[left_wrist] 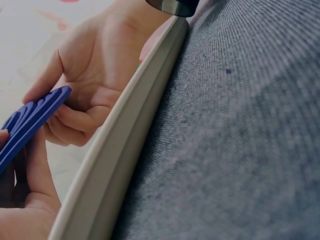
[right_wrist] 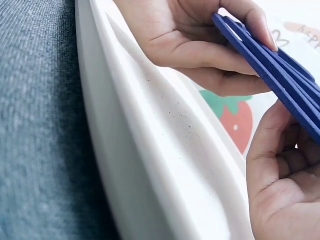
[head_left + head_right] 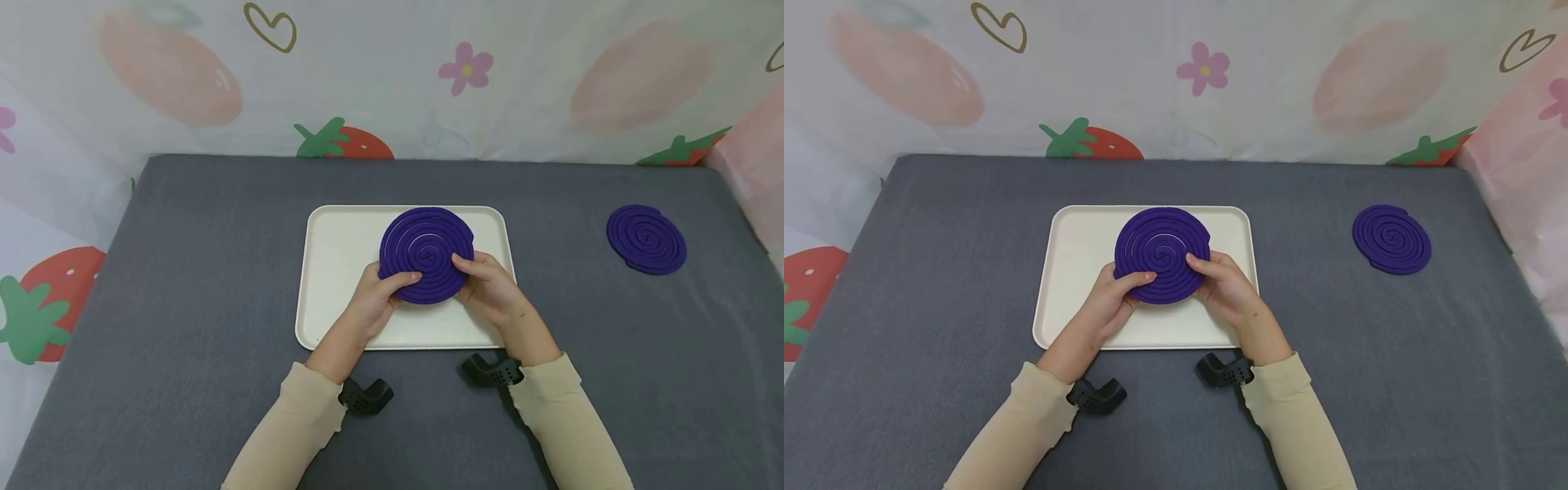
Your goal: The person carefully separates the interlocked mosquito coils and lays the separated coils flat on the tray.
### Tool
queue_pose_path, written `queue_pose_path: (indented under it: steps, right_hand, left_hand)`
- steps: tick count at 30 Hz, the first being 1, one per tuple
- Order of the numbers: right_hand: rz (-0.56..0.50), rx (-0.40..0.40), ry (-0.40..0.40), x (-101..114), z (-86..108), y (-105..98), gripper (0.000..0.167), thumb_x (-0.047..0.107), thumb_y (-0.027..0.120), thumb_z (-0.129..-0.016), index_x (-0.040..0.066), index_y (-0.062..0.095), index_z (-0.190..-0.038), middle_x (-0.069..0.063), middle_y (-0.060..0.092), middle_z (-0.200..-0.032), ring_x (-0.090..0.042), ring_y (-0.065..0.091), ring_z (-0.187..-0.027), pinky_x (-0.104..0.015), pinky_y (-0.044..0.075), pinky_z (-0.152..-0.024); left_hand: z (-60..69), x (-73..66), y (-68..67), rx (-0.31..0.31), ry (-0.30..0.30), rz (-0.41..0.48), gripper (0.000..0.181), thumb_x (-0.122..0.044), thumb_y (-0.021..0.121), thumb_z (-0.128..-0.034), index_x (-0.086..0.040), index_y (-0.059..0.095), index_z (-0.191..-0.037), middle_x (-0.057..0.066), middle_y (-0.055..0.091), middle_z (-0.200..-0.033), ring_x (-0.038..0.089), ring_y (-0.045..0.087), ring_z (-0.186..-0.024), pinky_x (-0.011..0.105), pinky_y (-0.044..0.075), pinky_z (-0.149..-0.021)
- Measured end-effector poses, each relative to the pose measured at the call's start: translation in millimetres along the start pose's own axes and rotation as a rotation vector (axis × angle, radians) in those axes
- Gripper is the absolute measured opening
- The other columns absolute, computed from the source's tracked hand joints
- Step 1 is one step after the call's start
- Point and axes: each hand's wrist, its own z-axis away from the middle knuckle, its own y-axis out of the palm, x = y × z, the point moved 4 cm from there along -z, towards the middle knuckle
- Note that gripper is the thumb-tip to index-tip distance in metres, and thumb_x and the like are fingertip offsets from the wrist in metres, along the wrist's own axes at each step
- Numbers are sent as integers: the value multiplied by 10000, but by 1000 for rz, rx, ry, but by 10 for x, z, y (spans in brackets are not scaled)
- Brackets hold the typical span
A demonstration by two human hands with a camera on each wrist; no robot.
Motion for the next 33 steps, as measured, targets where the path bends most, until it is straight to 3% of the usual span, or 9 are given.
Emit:
queue_pose_path:
  steps: [18, 28, 33]
  right_hand:
    - [-54, 25, 2, 12, 5, -1, 249, 46, 433, -997, 46, 681, -973, -61, 685, -917, -133, 646, -830, -270, 541, -743]
    - [-21, 45, -9, -10, -7, -25, 265, 43, 422, -999, 50, 687, -975, -56, 684, -923, -129, 642, -835, -264, 537, -751]
    - [-58, 89, -14, -12, -1, -17, 240, 65, 452, -994, 43, 691, -992, -60, 686, -948, -137, 640, -864, -271, 530, -776]
  left_hand:
    - [-7, -17, 29, -11, 14, 33, 369, 13, 520, -874, 110, 466, -1226, 12, 635, -943, 89, 631, -810, 207, 527, -675]
    - [-11, -19, -8, -6, 20, 13, 418, 30, 526, -854, 138, 458, -1252, 11, 645, -972, 98, 642, -847, 217, 534, -724]
    - [-4, -14, -7, 1, 11, 34, 422, 52, 524, -836, 146, 458, -1242, 15, 647, -975, 103, 647, -858, 223, 533, -754]
